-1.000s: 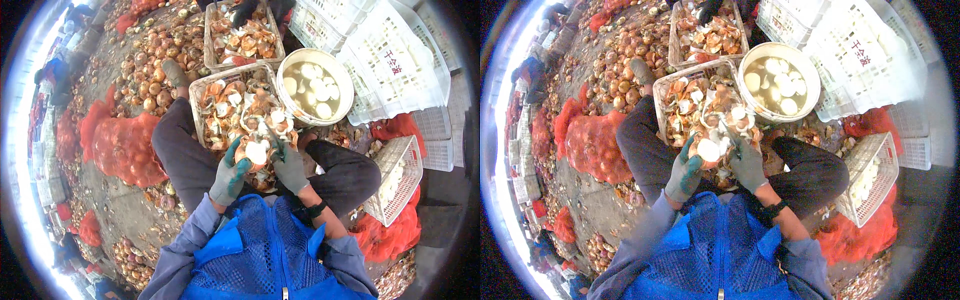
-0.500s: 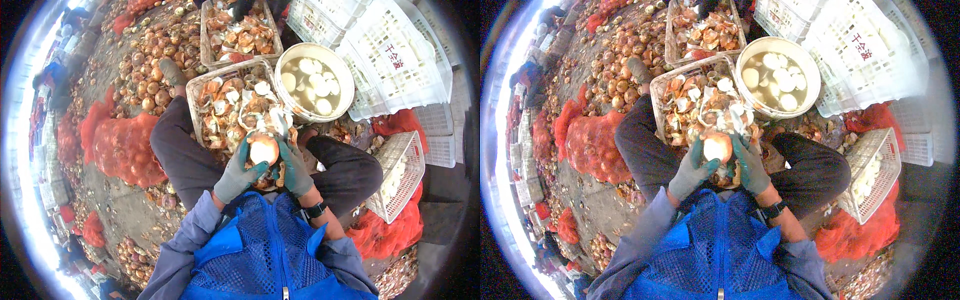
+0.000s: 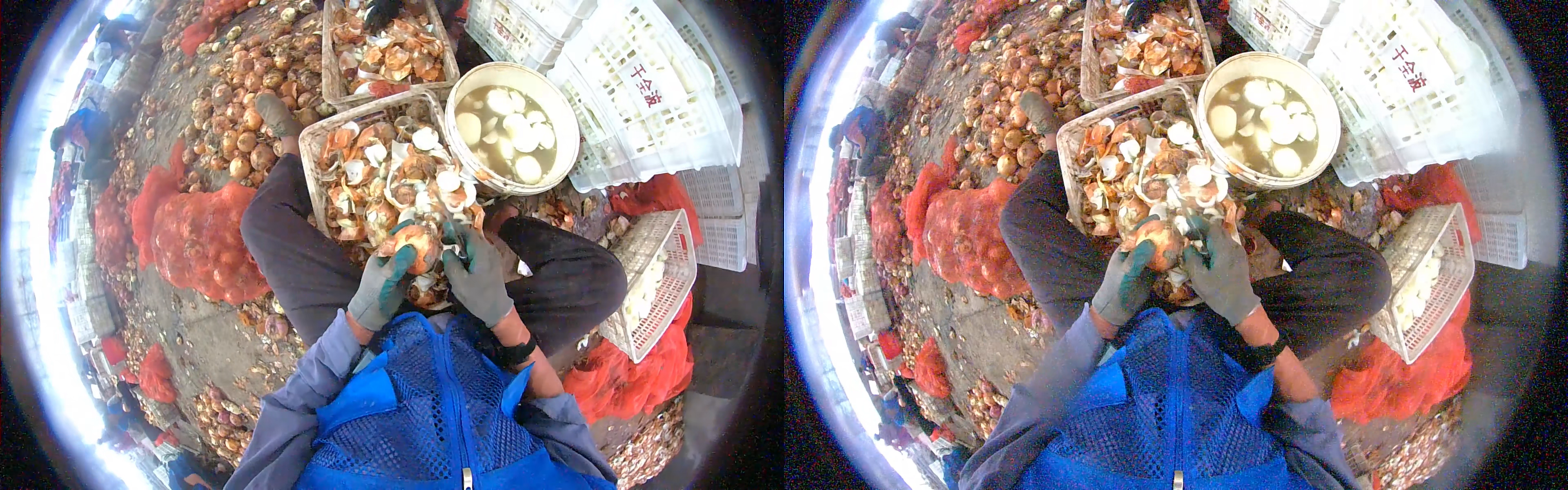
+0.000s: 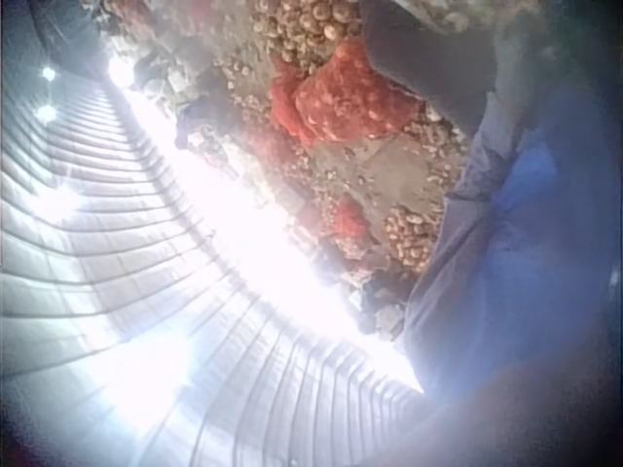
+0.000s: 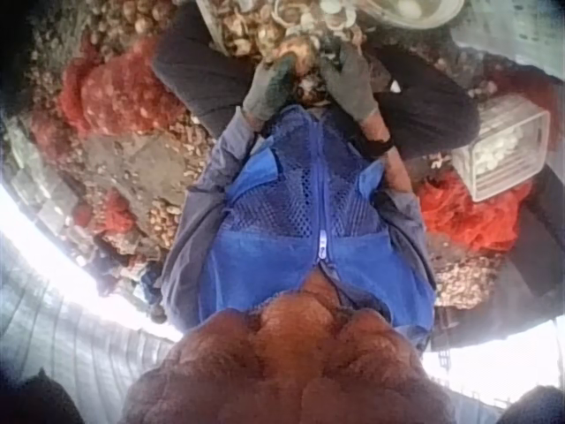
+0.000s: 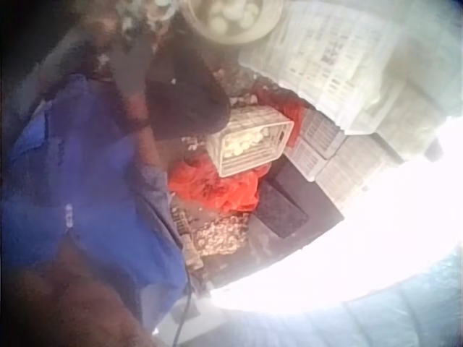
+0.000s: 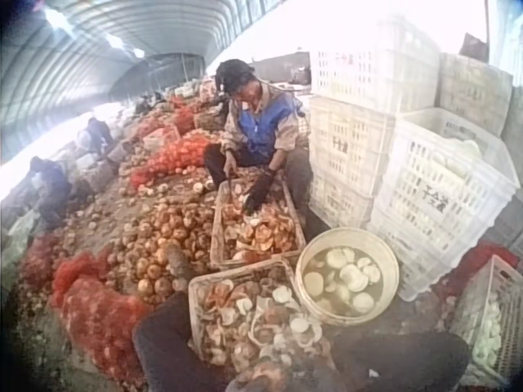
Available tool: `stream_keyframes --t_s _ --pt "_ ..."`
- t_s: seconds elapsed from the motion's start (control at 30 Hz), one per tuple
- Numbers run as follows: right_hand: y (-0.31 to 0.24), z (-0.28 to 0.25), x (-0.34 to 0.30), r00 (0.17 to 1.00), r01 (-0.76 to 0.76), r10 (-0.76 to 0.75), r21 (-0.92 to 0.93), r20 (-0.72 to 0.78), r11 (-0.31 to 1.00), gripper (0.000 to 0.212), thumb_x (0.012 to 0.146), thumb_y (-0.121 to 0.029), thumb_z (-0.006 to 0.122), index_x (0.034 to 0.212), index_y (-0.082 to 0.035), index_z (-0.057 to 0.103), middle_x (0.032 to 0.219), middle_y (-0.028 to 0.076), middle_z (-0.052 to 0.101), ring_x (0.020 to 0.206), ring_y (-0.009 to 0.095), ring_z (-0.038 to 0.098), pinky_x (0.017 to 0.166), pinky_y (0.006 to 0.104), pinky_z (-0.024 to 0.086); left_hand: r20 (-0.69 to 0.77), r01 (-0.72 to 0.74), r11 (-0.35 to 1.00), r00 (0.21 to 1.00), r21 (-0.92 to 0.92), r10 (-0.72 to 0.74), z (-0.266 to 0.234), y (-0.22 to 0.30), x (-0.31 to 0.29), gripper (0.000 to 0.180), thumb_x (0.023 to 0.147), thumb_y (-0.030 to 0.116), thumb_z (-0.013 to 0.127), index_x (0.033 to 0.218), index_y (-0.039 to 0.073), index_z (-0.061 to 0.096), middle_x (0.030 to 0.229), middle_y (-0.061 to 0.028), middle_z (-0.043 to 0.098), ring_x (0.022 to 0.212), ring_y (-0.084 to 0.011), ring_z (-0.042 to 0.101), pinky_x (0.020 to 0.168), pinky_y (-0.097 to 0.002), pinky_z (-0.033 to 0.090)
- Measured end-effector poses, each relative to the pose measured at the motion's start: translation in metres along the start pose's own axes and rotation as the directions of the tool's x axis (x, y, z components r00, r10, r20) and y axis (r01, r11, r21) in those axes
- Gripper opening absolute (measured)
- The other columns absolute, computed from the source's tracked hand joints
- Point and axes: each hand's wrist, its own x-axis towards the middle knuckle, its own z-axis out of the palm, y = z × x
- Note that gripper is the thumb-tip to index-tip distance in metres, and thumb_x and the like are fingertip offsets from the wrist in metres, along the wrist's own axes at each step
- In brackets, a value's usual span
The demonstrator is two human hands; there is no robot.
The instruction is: Peeling and trimming onions in a processing facility.
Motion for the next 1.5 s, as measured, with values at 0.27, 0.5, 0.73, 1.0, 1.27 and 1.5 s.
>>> stream_keyframes --t_s 0.27,0.5,0.73,1.0,1.27,1.5 --pt "0.004 0.007 -0.019 0.969 0.246 -0.241 -0.384 0.061 0.89 0.067 0.097 -0.024 0.069 0.159 -0.005 0.051 0.122 0.024 0.072 0.098 0.042 0.071 0.084 0.0544 0.055 -0.053 -0.009 0.984 0.998 0.175 0.018 -0.005 -0.002 -0.001 0.062 0.105 0.036 0.073 0.154 0.001 0.056 0.138 -0.0069 0.07 0.124 -0.0188 0.067 0.108 -0.035 0.054" --pt "0.001 0.008 -0.019 0.967 0.253 -0.221 -0.407 0.126 0.878 0.073 0.097 -0.027 0.067 0.162 -0.002 0.045 0.125 0.023 0.071 0.099 0.04 0.073 0.08 0.0518 0.058 -0.155 -0.044 0.94 0.983 0.338 0.101 -0.003 -0.01 0.002 0.054 0.1 0.023 0.082 0.144 -0.001 0.063 0.128 -0.0061 0.075 0.11 -0.0133 0.072 0.094 -0.0305 0.06" --pt "0.004 0.019 -0.014 0.971 0.23 -0.172 -0.473 0.164 0.85 0.083 0.095 -0.028 0.069 0.166 -0.001 0.036 0.122 0.022 0.07 0.098 0.039 0.074 0.078 0.0512 0.059 -0.174 0.078 0.882 0.985 0.465 0.005 -0.002 0.003 -0.003 0.05 0.102 0.021 0.079 0.144 -0.002 0.063 0.126 -0.0083 0.077 0.109 -0.0149 0.073 0.093 -0.0308 0.06" --pt "0.028 0.01 -0.008 0.954 0.247 -0.099 -0.55 0.284 0.798 0.084 0.092 -0.023 0.071 0.166 -0.004 0.037 0.121 0.02 0.07 0.104 0.036 0.073 0.083 0.048 0.059 -0.039 0.05 0.998 0.998 -0.04 -0.052 -0.017 -0.037 0.001 0.051 0.105 0.03 0.076 0.142 -0.003 0.063 0.13 -0.0103 0.074 0.115 -0.0195 0.072 0.1 -0.0345 0.059" --pt "0.091 0.013 -0.003 1.0 0.004 -0.006 -0.553 -0.003 0.833 0.054 0.098 -0.018 0.069 0.15 -0.006 0.059 0.111 0.017 0.077 0.099 0.037 0.075 0.083 0.0473 0.059 -0.027 0.046 0.981 0.998 -0.189 -0.053 -0.005 -0.003 -0.014 0.078 0.098 0.051 0.079 0.151 -0.001 0.054 0.141 -0.0122 0.068 0.128 -0.0248 0.067 0.11 -0.04 0.056" --pt "-0.011 -0.021 0.019 0.958 -0.22 0.183 0.16 0.22 0.962 0.046 0.105 -0.029 0.069 0.138 0.002 0.064 0.095 0.011 0.074 0.077 0.02 0.068 0.073 0.0377 0.056 0.06 -0.179 0.668 0.978 0.722 0.198 -0.039 0.006 -0.002 0.088 0.089 0.022 0.091 0.16 0.0 0.043 0.138 -0.0123 0.068 0.124 -0.0256 0.069 0.108 -0.0403 0.058"
